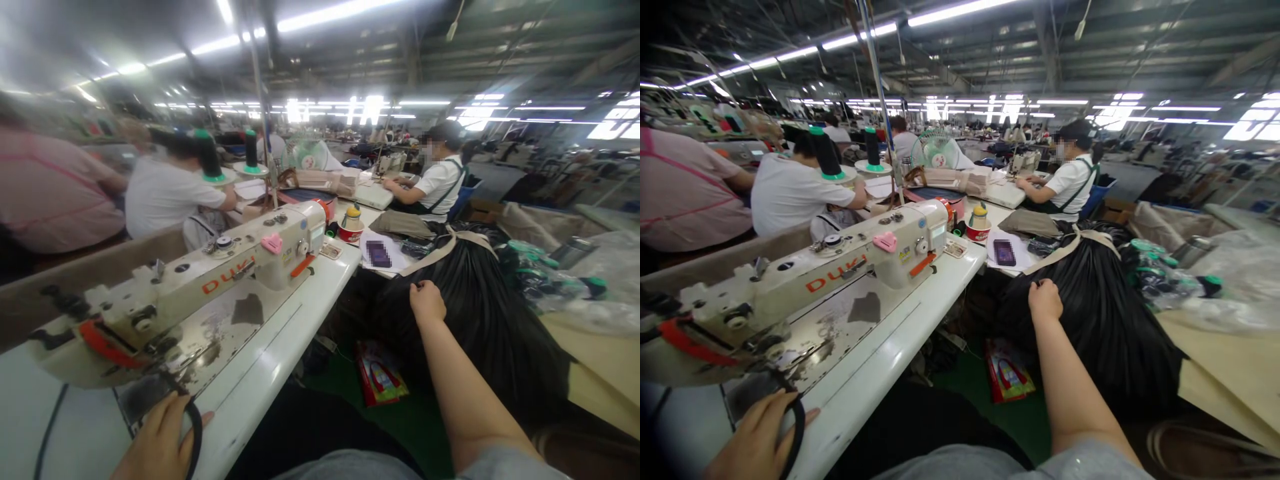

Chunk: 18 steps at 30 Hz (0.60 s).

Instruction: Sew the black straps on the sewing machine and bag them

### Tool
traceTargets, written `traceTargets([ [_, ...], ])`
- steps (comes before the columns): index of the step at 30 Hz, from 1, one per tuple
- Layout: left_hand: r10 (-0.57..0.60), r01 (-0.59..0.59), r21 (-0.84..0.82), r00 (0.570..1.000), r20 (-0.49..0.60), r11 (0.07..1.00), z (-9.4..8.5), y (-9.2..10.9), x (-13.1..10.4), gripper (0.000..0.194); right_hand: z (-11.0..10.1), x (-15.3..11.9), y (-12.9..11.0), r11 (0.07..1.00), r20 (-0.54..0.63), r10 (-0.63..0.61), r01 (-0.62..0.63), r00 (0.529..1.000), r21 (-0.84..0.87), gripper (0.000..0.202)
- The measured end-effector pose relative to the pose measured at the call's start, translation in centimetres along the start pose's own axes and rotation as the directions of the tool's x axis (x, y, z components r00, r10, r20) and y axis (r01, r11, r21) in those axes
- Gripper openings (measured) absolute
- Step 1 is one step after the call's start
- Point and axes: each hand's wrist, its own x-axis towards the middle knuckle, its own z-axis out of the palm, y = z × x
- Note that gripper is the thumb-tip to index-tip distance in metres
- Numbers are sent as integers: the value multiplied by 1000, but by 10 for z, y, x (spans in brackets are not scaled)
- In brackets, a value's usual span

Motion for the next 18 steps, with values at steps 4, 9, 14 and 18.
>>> traceTargets([
  [4,-27,26,5,1000,8,1000,7,-1,-1,41,1,16,-3,997,34,74,-72,997,-38,46],
  [9,-28,28,-5,1000,3,1000,11,-6,0,42,5,31,-2,992,57,120,-122,991,39,46],
  [14,-9,8,-23,998,-62,1000,12,-6,-5,46,7,38,11,957,70,126,-140,990,253,31],
  [18,-6,5,-32,1000,-29,999,13,-6,-8,44,33,11,17,877,132,99,-149,986,457,23],
])
